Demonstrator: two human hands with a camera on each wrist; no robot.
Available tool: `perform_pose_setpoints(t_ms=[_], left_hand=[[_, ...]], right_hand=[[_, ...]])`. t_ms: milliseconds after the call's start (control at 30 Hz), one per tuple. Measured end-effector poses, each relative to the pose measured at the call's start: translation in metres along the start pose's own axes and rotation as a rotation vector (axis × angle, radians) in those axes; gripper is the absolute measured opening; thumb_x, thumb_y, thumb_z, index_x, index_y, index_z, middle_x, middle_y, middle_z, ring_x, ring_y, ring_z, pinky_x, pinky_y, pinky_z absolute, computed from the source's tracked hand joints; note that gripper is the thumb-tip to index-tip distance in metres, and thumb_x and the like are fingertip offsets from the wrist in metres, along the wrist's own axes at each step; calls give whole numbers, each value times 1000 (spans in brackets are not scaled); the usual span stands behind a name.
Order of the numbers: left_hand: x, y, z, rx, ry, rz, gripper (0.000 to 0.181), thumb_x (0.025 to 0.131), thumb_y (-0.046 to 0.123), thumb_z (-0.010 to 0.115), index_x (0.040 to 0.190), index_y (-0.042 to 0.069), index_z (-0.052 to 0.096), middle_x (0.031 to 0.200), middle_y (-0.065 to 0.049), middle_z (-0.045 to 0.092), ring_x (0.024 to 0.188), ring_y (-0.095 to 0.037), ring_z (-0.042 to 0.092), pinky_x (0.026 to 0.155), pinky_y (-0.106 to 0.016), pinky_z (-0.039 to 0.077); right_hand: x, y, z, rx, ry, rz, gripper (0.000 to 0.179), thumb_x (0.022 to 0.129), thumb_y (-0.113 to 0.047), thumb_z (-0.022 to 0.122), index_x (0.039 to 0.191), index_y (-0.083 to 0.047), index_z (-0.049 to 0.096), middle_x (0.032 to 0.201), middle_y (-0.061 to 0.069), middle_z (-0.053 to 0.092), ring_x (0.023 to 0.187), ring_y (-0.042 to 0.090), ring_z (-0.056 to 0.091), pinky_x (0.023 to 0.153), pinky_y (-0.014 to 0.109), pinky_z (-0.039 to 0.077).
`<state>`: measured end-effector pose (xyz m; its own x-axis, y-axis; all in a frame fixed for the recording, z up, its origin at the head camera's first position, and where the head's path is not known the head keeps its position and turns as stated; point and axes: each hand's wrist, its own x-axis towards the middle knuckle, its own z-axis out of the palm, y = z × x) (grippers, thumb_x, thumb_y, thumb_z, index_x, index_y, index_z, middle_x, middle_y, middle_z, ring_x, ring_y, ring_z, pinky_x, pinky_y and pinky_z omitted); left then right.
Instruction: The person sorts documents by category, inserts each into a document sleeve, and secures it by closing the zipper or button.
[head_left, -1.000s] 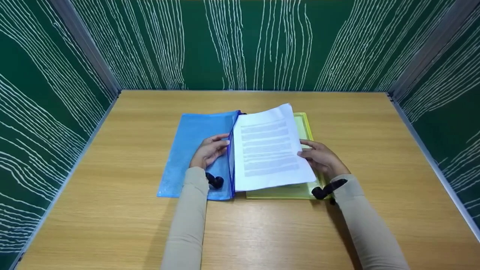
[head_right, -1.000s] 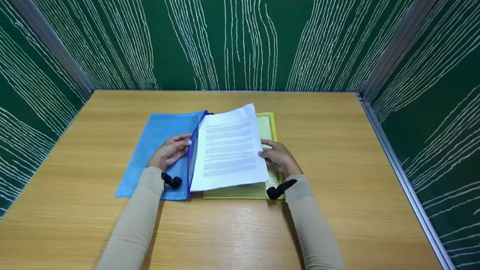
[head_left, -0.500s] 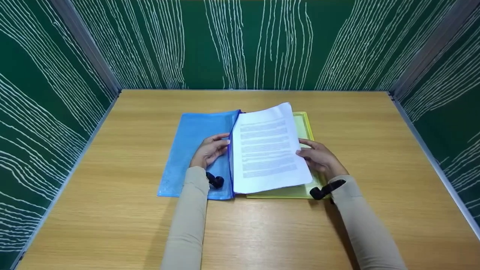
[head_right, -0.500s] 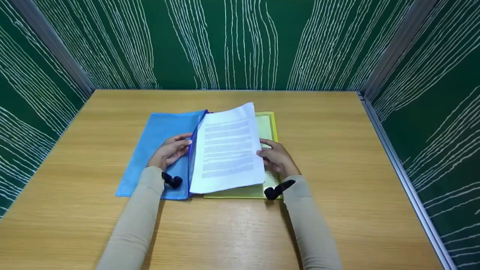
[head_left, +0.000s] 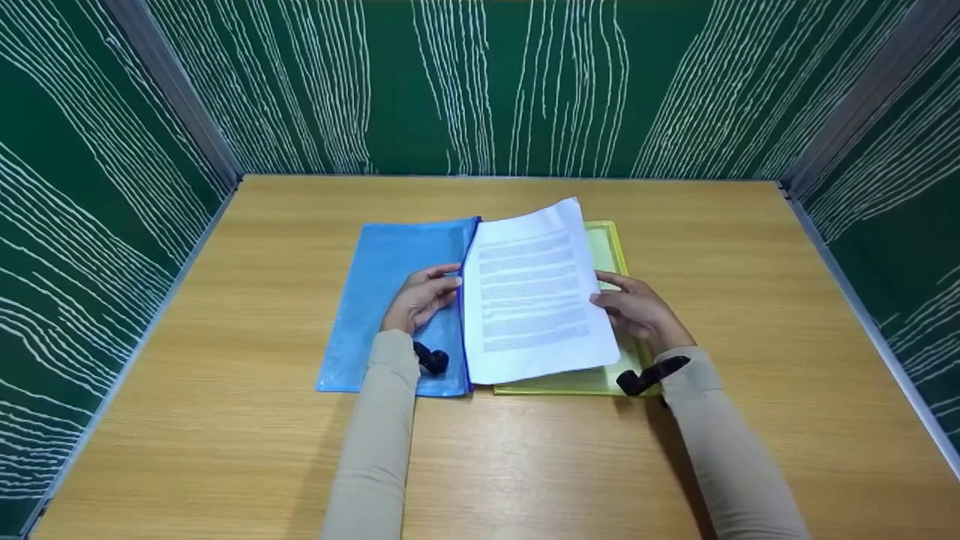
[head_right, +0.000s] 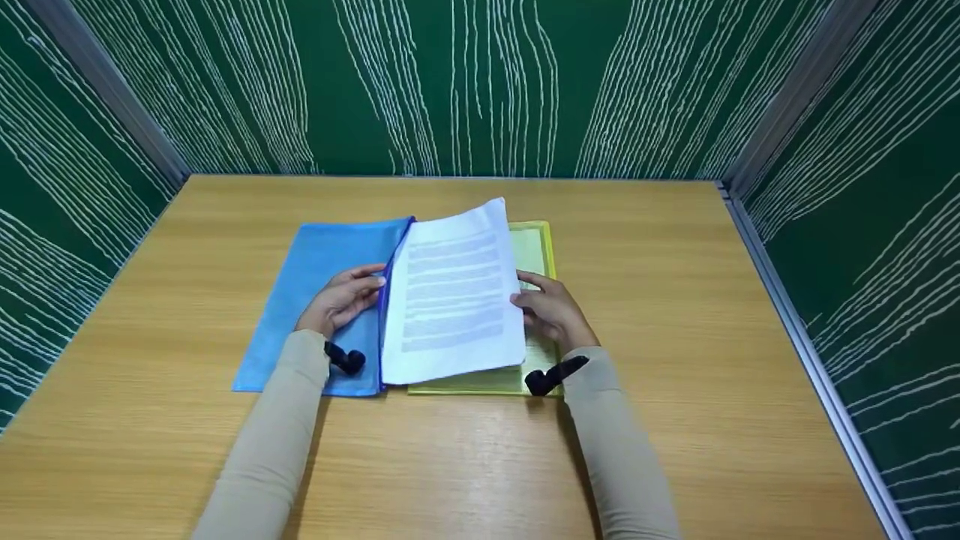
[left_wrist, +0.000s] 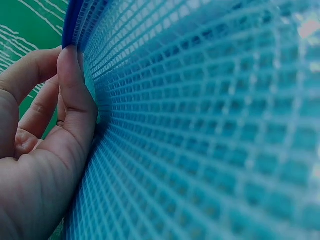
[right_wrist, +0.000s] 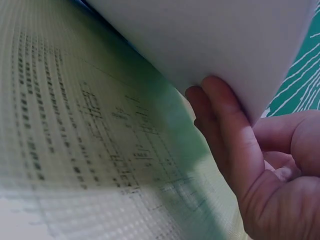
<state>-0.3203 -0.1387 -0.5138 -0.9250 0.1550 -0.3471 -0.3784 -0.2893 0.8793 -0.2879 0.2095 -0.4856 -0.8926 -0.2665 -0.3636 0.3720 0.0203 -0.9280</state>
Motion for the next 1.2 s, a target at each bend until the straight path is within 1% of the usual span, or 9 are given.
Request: perform_pose_setpoints(t_ms=[67, 267, 367, 467, 500, 700, 933, 1000, 1200], left_hand=[[-1, 1, 1, 17, 0, 0, 39, 79, 0, 66, 117, 7, 60, 110, -10, 56, 81, -15, 59, 72, -25, 50], [-3, 2, 7, 82, 28, -15, 38, 78, 0, 66, 115, 7, 61, 112, -11, 55, 81, -16, 60, 71, -25, 52], [-3, 4, 11, 106, 52, -21, 37, 78, 0, 67, 113, 7, 62, 111, -11, 56, 80, -17, 60, 70, -25, 52], [-3, 6, 14, 116, 73, -21, 35, 77, 0, 68, 111, 8, 63, 110, -12, 57, 79, -16, 61, 69, -24, 52], [-3, 7, 15, 117, 78, -18, 35, 77, 1, 68, 111, 8, 63, 109, -13, 57, 79, -16, 61, 69, -24, 52], [-1, 9, 16, 105, 74, -8, 35, 78, 0, 67, 111, 8, 63, 109, -13, 57, 78, -16, 60, 69, -23, 52], [0, 6, 13, 65, 80, -29, 35, 78, 2, 68, 111, 9, 63, 107, -12, 57, 79, -15, 60, 71, -24, 52], [0, 5, 13, 47, 71, -25, 36, 78, 1, 68, 113, 8, 63, 106, -11, 57, 78, -15, 59, 70, -23, 51], [1, 3, 13, 7, 34, 1, 36, 79, 0, 66, 114, 7, 61, 103, -9, 55, 77, -14, 57, 69, -23, 51]], right_hand=[[0, 0, 0, 6, -6, 2, 58, 89, -4, 54, 141, -10, 30, 93, 4, 66, 62, 9, 58, 48, 18, 44], [-3, -2, 1, 4, 6, -10, 59, 89, -4, 54, 142, -9, 29, 88, 3, 66, 63, 8, 60, 52, 18, 48], [-2, -3, 4, -17, 30, -16, 57, 88, -6, 56, 141, -11, 33, 87, 3, 66, 58, 7, 56, 48, 17, 44], [-1, -3, 7, -26, 36, -19, 56, 88, -7, 57, 139, -12, 35, 89, 4, 67, 56, 7, 54, 44, 17, 38], [0, -3, 8, -17, 35, -18, 57, 87, -6, 57, 139, -12, 36, 90, 4, 67, 57, 7, 54, 44, 17, 38], [0, -3, 13, 14, 27, -12, 57, 87, -3, 56, 140, -9, 34, 90, 4, 67, 65, 9, 60, 48, 17, 43], [3, 1, 15, 89, -16, 4, 57, 89, -4, 54, 141, -8, 31, 91, 5, 66, 73, 12, 63, 55, 20, 49], [4, 2, 16, 109, -24, 4, 58, 89, -4, 54, 141, -8, 30, 91, 6, 67, 74, 12, 63, 56, 20, 50], [4, 2, 20, 206, -85, 7, 55, 91, 0, 48, 142, -7, 27, 97, 8, 65, 81, 17, 64, 66, 26, 54]])
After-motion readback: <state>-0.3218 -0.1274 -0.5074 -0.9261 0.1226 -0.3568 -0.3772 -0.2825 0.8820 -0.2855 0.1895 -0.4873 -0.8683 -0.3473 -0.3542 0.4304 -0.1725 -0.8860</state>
